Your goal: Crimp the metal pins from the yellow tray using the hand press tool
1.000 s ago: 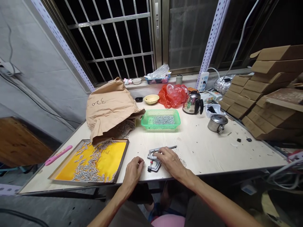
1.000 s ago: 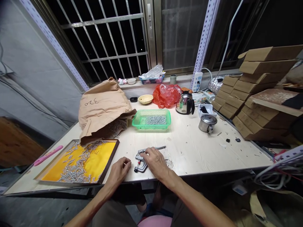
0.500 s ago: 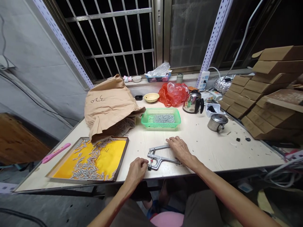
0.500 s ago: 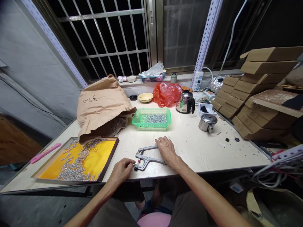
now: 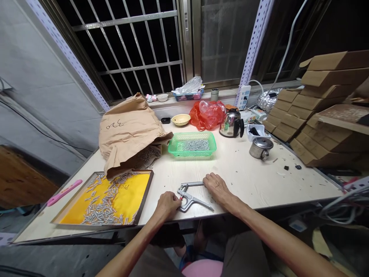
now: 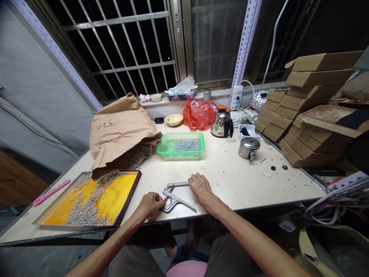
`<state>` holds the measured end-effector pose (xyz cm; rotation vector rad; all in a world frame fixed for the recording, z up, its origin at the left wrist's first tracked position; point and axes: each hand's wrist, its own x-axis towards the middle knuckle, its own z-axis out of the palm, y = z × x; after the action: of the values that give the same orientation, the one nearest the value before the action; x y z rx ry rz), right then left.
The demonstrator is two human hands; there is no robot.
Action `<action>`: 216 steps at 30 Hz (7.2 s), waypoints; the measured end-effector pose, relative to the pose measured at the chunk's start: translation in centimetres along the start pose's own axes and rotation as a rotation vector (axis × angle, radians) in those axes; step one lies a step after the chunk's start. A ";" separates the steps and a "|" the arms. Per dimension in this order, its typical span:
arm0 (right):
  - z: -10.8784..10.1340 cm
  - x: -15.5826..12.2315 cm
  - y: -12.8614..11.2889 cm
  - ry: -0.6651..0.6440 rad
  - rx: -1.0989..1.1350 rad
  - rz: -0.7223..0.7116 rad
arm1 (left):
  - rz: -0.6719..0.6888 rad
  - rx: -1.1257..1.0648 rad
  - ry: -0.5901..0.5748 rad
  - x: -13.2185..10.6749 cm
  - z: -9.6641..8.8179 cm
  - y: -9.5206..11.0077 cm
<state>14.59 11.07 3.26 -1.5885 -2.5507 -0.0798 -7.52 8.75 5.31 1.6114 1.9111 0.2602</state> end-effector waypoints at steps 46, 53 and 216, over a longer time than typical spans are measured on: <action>0.4 -4.0 -4.2 0.137 0.122 0.081 | 0.206 -0.122 0.169 -0.4 -1.5 -1.6; 0.1 -3.7 -2.2 0.131 0.088 0.016 | -0.014 -0.625 -0.097 0.2 0.4 0.2; -1.6 3.3 3.2 -0.038 0.159 0.003 | 0.829 0.182 0.191 -3.6 9.1 5.4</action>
<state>16.16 15.19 5.27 -1.5485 -2.5114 0.1516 2.26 4.45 2.11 2.5177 1.3105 0.6021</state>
